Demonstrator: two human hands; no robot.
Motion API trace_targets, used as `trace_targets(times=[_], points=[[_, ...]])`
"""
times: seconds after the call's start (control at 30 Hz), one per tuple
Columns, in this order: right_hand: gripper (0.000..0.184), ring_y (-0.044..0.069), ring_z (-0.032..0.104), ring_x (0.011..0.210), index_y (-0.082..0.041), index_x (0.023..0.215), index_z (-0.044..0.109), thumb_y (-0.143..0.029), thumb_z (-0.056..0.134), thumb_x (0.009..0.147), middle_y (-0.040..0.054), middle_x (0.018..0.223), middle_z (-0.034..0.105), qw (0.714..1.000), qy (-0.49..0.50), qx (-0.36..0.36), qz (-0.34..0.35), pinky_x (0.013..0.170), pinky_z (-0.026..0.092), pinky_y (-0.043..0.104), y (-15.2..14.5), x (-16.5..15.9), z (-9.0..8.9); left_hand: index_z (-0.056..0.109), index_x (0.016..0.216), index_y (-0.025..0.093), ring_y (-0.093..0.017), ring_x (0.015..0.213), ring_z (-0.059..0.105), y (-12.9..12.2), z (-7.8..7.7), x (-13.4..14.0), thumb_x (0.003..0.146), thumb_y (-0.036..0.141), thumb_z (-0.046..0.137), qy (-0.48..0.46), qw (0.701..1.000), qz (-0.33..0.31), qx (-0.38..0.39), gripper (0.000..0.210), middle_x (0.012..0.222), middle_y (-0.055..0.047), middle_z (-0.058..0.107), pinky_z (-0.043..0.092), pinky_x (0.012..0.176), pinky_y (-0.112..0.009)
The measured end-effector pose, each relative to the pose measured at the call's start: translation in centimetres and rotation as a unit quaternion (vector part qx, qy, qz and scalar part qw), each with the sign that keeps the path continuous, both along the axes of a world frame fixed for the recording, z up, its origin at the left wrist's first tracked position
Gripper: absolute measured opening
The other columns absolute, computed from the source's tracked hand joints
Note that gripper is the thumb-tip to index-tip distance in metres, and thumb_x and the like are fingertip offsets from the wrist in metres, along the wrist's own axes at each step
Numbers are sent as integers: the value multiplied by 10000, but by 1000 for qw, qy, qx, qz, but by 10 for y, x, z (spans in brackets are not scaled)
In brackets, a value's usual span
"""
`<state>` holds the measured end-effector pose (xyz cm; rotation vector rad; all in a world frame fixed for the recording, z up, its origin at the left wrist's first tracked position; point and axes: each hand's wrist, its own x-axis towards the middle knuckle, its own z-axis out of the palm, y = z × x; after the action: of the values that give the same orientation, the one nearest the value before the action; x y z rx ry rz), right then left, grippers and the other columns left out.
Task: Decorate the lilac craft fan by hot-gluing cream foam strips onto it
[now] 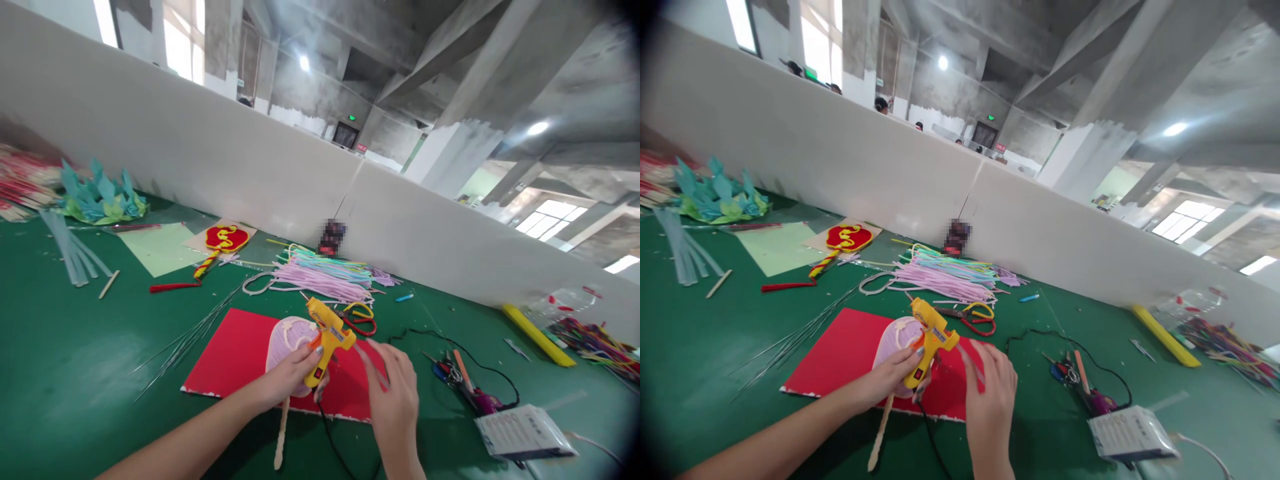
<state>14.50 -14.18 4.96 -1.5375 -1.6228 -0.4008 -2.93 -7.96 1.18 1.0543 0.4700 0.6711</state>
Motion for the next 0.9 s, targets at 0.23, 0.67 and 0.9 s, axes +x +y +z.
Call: trace_targets(times=[0.23, 0.67, 0.9], points=[[231, 200, 652, 830, -190, 921, 661, -349, 497, 879, 78, 897, 697, 974, 209, -78, 50, 735, 507, 296, -19, -27, -29, 547, 894, 148, -112, 554, 499, -1, -7, -1, 722, 690, 526, 28, 999, 29, -2, 569, 667, 0, 558, 390, 553, -244], [433, 218, 638, 862, -146, 958, 639, -522, 600, 746, 86, 956, 688, 802, 552, -209, 90, 711, 518, 286, -23, -51, -32, 611, 963, 126, -202, 851, 558, -18, 0, -1, 853, 391, 501, 198, 937, -13, 289, 307, 944, -68, 640, 441, 797, -307], [514, 152, 602, 568, -170, 945, 581, -635, 552, 728, 19, 701, 656, 788, 596, -146, 47, 511, 473, 251, 14, 1, -33, 604, 1059, 199, -155, 975, 567, -19, 13, -12, 931, 230, 396, 273, 840, 27, 469, 246, 1036, -48, 624, 430, 880, -256]])
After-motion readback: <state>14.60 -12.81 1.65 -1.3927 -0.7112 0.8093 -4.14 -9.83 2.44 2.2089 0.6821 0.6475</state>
